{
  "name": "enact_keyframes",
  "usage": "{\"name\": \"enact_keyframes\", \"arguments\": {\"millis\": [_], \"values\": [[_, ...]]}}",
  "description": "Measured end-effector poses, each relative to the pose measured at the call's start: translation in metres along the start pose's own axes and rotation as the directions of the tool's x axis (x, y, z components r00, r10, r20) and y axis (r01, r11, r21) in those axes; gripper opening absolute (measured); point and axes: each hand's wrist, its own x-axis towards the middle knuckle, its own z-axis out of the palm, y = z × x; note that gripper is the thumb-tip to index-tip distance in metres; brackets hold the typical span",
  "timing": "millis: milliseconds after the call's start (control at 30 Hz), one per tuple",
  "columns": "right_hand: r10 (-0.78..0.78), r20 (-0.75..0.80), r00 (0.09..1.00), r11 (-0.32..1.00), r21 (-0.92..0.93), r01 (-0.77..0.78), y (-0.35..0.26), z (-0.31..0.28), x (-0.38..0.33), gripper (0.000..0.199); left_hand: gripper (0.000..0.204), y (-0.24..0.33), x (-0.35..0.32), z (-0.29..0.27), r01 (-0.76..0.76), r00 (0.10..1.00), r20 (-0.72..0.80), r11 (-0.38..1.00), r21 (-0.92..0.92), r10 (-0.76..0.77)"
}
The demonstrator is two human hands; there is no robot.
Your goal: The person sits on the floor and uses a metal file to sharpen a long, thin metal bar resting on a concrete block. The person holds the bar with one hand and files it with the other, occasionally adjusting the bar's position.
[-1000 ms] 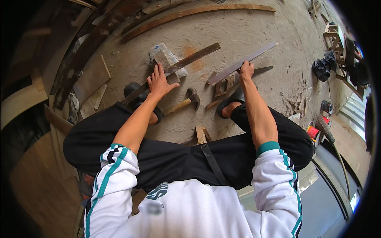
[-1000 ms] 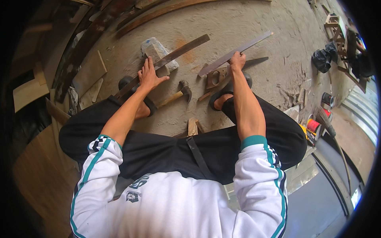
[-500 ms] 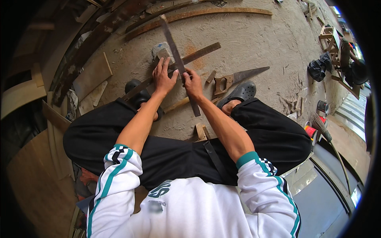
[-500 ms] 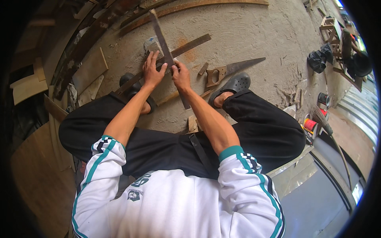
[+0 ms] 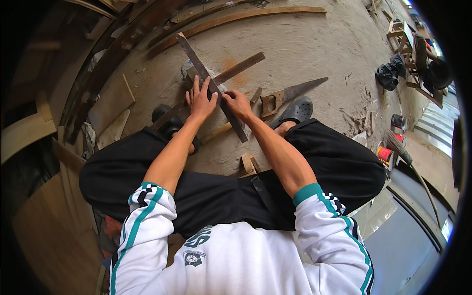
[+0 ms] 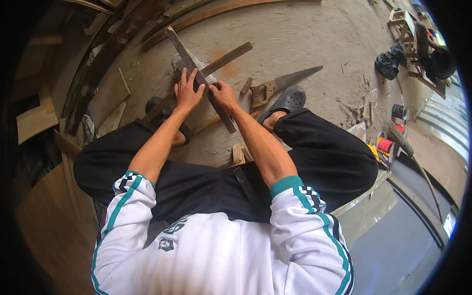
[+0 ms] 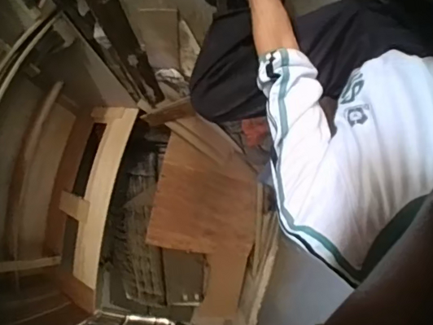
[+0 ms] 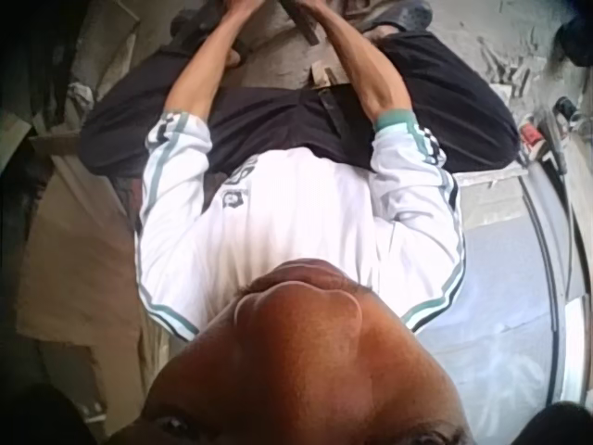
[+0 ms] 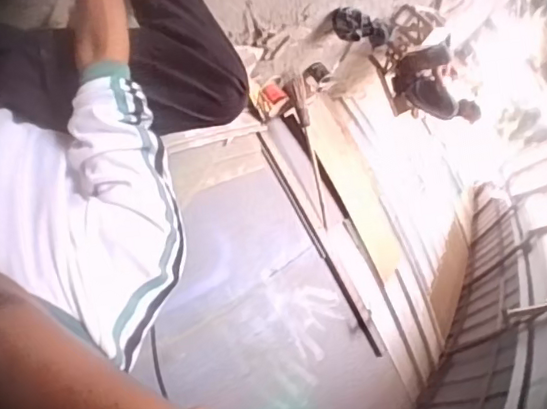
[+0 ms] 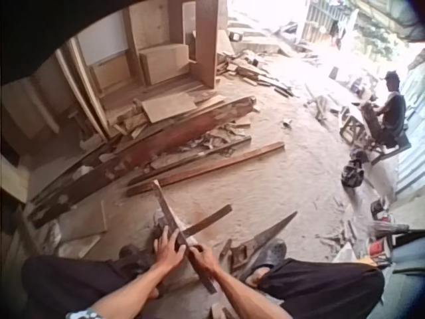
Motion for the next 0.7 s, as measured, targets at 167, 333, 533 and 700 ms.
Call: {"name": "enact_keyframes", "arguments": {"millis": [167,333,533,700], "values": [[0.049,-0.052,0.997,0.999,-0.011,-0.05,0.023,-0.058,-0.005,0.03,0.069,0.012,-0.002,-0.003,-0.007,0.998,-0.065,1.0,0.002,0.007],[0.089,-0.272,0.958,0.992,-0.063,-0.11,0.055,-0.137,-0.033,0.036,0.069,0.05,0.005,0.003,-0.256,0.945,-0.173,0.956,0.142,0.279],[0.13,-0.432,0.892,0.973,-0.116,-0.198,0.091,-0.226,-0.1,0.033,0.069,0.155,0.031,0.026,-0.502,0.863,-0.029,0.864,0.048,0.504],[0.295,-0.551,0.781,0.921,-0.055,-0.386,0.134,-0.294,-0.125,0.038,0.068,0.211,0.016,0.061,-0.59,0.799,0.116,0.806,-0.045,0.591]]}}
